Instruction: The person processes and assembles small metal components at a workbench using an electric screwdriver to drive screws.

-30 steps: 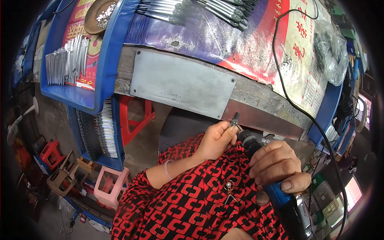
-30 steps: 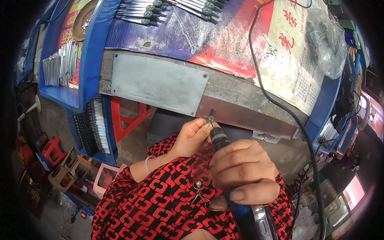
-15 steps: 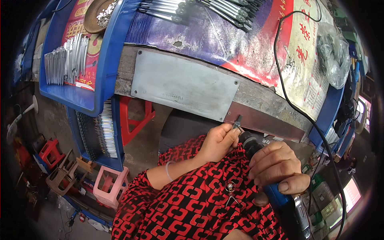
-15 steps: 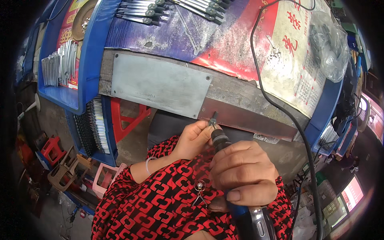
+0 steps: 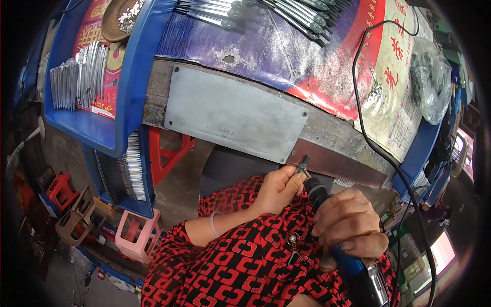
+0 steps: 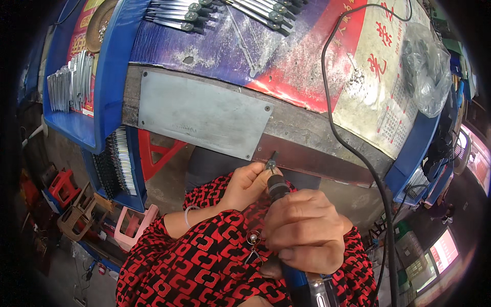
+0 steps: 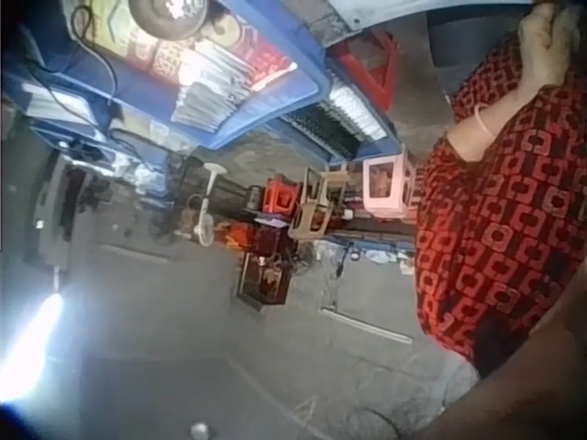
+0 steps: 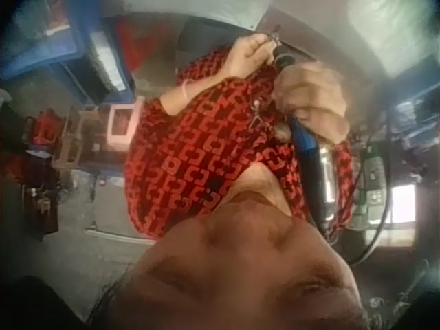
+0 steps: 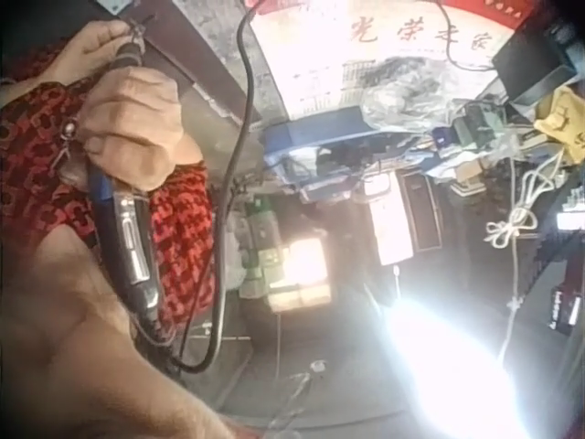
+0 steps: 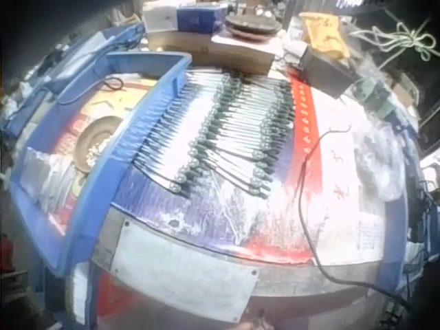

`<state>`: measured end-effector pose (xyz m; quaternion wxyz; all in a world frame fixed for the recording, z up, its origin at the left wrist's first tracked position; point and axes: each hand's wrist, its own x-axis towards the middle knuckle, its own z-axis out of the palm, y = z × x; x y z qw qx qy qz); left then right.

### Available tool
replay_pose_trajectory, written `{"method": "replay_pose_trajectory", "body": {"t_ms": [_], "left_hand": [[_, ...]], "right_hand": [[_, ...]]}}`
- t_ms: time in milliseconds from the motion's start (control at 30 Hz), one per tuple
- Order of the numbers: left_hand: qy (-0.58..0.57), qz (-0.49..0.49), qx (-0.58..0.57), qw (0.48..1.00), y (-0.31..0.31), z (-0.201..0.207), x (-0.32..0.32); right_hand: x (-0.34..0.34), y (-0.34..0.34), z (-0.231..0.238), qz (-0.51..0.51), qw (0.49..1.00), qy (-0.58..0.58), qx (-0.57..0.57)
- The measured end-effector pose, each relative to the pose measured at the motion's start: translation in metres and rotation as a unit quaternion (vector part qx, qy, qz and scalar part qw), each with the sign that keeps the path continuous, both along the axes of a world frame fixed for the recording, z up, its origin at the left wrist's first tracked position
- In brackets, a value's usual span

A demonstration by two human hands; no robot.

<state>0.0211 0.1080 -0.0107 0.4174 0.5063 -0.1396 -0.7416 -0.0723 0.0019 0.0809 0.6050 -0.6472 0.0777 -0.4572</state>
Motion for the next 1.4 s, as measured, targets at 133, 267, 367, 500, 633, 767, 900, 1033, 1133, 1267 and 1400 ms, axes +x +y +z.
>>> {"method": "replay_pose_trajectory", "body": {"t_ms": [133, 267, 367, 500, 633, 767, 900, 1033, 1133, 1267, 1400], "left_hand": [[0.015, -0.001, 0.017, 1.000, -0.001, 0.001, -0.001], [0.023, -0.012, 0.011, 1.000, -0.003, 0.004, 0.003], [0.038, -0.033, 0.010, 0.999, -0.001, 0.003, 0.005], [0.040, -0.019, 0.008, 0.999, -0.005, 0.008, 0.005], [0.031, -0.024, 0.002, 0.999, -0.005, 0.009, 0.006], [0.047, -0.003, 0.010, 0.999, -0.004, 0.004, 0.000], [0.055, 0.016, 0.022, 0.998, -0.003, 0.004, -0.001], [0.054, 0.004, 0.028, 0.998, -0.005, 0.005, 0.001], [0.073, 0.002, 0.029, 0.997, -0.004, 0.005, 0.003], [0.051, -0.024, 0.012, 0.998, -0.003, 0.003, 0.002], [0.066, -0.013, 0.012, 0.998, -0.001, 0.003, 0.002]], "right_hand": [[0.004, 0.001, 0.001, -0.025, 1.000, -0.008, 0.015], [0.003, 0.001, 0.002, -0.039, 0.999, -0.003, 0.008], [-0.001, 0.002, 0.002, -0.038, 0.999, -0.004, -0.006], [-0.016, 0.006, 0.006, -0.033, 0.996, 0.061, -0.048], [-0.012, 0.009, 0.007, -0.043, 0.999, -0.003, -0.019], [-0.014, 0.008, 0.007, -0.056, 0.998, 0.019, -0.025], [-0.013, 0.007, 0.004, -0.047, 0.999, 0.005, -0.019], [-0.012, 0.005, 0.004, -0.046, 0.999, 0.012, -0.017], [-0.012, 0.001, 0.005, -0.013, 0.995, 0.075, -0.062], [-0.013, -0.001, 0.002, -0.006, 0.996, 0.069, -0.049], [-0.006, 0.001, -0.001, -0.023, 1.000, -0.001, -0.001]]}}
